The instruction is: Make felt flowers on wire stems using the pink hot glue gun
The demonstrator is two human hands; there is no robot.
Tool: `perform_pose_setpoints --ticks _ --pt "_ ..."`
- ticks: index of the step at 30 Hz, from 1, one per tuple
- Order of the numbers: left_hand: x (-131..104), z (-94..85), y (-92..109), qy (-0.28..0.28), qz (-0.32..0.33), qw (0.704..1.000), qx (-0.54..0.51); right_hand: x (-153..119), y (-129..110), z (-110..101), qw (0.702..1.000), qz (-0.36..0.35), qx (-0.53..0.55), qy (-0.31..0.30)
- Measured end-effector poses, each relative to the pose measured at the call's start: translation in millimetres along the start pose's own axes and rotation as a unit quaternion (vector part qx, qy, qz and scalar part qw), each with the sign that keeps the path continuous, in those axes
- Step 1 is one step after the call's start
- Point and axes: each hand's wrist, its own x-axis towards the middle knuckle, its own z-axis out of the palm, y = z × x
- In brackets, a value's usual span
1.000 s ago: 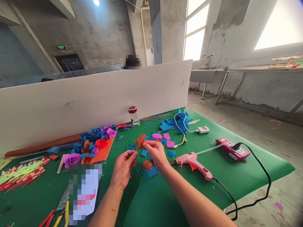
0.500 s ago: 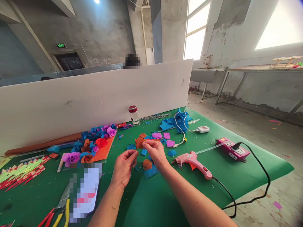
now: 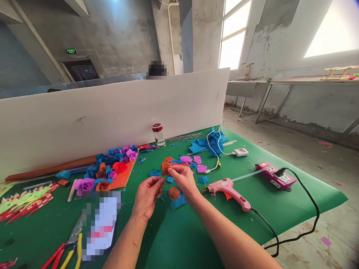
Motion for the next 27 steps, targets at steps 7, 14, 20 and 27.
perform_pose_setpoints --ticks 7,14,20,27 --pt "0.9 -0.3 -1.0 0.003 -0.002 1.000 0.011 1.5 1.3 0.3 0.998 0.012 0.064 -0.021" --pt "0.4 -0.7 -1.6 0.000 0.002 1.000 0.011 -0.3 -1.2 -0.1 0.996 0.014 0.083 -0.028" --pt "1.8 -1.7 -3.0 0.000 0.002 1.000 0.016 -0.5 -2.1 0.4 0.993 0.026 0.112 -0.037" --pt "1.9 -2.8 -3.6 0.001 0.004 1.000 0.016 -1.6 -4.3 0.4 0.990 0.026 0.127 -0.050"
